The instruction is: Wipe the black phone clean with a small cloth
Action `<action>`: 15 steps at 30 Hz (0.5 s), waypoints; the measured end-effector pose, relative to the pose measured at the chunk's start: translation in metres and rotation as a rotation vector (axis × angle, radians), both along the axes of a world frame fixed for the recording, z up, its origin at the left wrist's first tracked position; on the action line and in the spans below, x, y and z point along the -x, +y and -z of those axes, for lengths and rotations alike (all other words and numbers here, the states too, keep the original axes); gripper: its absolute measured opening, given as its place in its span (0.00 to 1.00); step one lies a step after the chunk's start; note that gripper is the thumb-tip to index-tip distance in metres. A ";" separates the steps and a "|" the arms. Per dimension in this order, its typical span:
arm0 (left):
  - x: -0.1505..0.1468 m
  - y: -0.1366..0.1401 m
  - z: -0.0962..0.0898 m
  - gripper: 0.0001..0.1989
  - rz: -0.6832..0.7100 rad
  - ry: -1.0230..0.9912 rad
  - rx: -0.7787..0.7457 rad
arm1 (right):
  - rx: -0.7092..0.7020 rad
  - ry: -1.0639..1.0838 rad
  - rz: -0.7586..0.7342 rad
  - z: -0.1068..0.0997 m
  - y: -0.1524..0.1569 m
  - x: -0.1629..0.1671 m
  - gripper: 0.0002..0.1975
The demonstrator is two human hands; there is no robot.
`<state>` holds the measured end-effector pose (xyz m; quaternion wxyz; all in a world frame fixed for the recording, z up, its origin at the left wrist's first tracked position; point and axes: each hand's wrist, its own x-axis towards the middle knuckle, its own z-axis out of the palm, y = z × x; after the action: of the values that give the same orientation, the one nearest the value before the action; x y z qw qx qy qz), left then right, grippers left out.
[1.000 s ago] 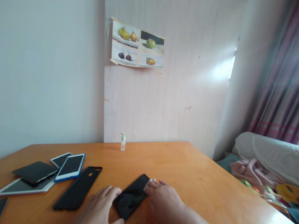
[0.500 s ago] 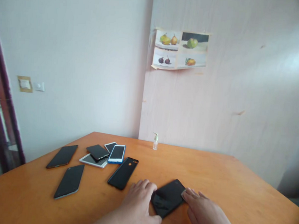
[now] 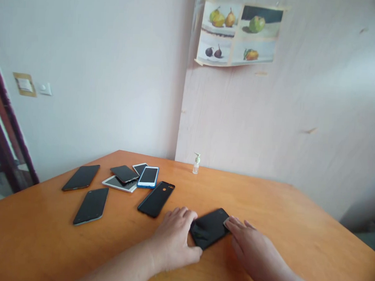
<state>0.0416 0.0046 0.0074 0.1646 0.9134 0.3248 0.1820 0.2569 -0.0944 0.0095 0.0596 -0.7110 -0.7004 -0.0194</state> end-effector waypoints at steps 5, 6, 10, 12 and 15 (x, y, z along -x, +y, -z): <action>-0.001 0.001 0.005 0.24 0.003 -0.023 -0.007 | 0.111 0.132 -0.296 -0.005 -0.007 0.038 0.32; -0.001 0.002 0.006 0.24 0.000 -0.026 -0.013 | 0.120 0.145 -0.319 -0.005 -0.007 0.039 0.31; -0.001 0.001 0.005 0.26 0.002 -0.017 -0.026 | 0.041 0.058 -0.135 -0.003 0.000 0.011 0.30; 0.000 0.001 0.004 0.28 0.005 -0.012 -0.027 | 0.041 -0.008 -0.005 -0.002 0.005 -0.001 0.29; -0.001 0.002 0.005 0.28 0.005 -0.016 -0.035 | 0.035 -0.005 -0.020 -0.003 0.003 0.008 0.29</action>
<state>0.0422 0.0062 0.0024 0.1518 0.9154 0.3181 0.1944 0.2486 -0.0911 0.0127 0.0455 -0.7048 -0.7079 -0.0085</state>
